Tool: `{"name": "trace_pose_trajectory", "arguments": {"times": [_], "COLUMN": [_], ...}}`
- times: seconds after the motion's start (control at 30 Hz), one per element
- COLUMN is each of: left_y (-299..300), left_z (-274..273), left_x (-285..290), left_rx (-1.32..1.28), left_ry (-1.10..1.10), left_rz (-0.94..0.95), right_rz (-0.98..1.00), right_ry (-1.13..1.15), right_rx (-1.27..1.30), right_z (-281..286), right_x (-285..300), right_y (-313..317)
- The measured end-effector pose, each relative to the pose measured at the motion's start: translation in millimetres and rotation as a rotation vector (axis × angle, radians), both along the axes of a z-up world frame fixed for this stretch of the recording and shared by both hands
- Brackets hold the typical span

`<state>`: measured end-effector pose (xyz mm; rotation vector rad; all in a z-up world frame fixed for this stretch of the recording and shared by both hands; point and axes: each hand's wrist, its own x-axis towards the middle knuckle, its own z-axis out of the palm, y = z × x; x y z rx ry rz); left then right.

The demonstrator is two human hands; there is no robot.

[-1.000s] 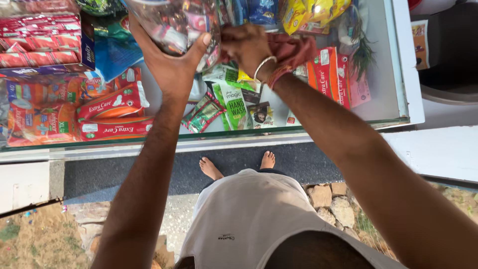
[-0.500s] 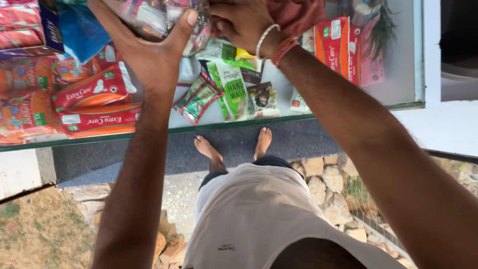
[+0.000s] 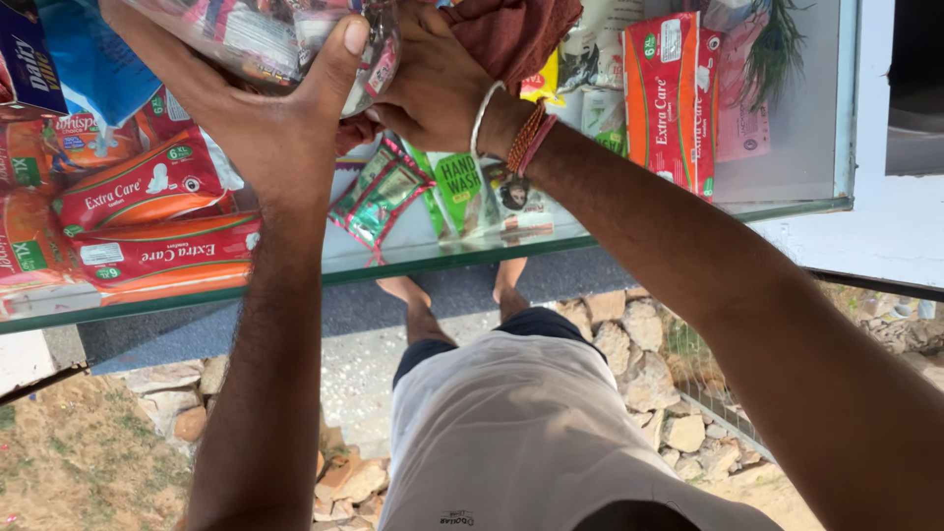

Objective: The person wipes the glass surface of a display counter with a cloth, moving various snack items and containers aside to reach different areas. They handle a box of snacks, a plastic container, and a jar, wiping around and under them before returning them to the counter.

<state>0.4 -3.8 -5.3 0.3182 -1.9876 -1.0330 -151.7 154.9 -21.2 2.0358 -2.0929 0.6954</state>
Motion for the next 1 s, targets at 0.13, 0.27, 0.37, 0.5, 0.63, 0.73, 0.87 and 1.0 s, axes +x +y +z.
{"name": "trace_pose_trajectory", "arguments": {"times": [0.13,0.27,0.37,0.5,0.63,0.73,0.87,1.0], "left_y": [1,4,6,3,-4,-13,-14,-5], "left_z": [14,28,32,33,29,24,18,21], "left_x": [2,1,-2,-2,10,24,27,32], "left_rx": [0.0,0.02,0.03,0.032,0.105,0.03,0.02,0.064], "left_ry": [-0.005,0.018,0.024,0.04,0.043,0.019,0.109,0.086], "left_rz": [0.01,-0.008,0.0,0.005,-0.015,0.023,0.013,0.038], "right_rz": [-0.096,-0.084,-0.011,0.071,0.102,-0.003,-0.109,-0.119], "right_ry": [-0.145,-0.069,-0.026,-0.115,-0.179,-0.002,0.017,-0.008], "right_rx": [0.062,-0.165,-0.091,0.111,0.03,-0.076,-0.107,-0.114], "right_z": [-3,-8,-5,8,16,12,4,4], "right_x": [-6,5,17,26,5,-12,-12,7], "right_y": [-19,-50,-48,-8,16,12,-13,-30]}}
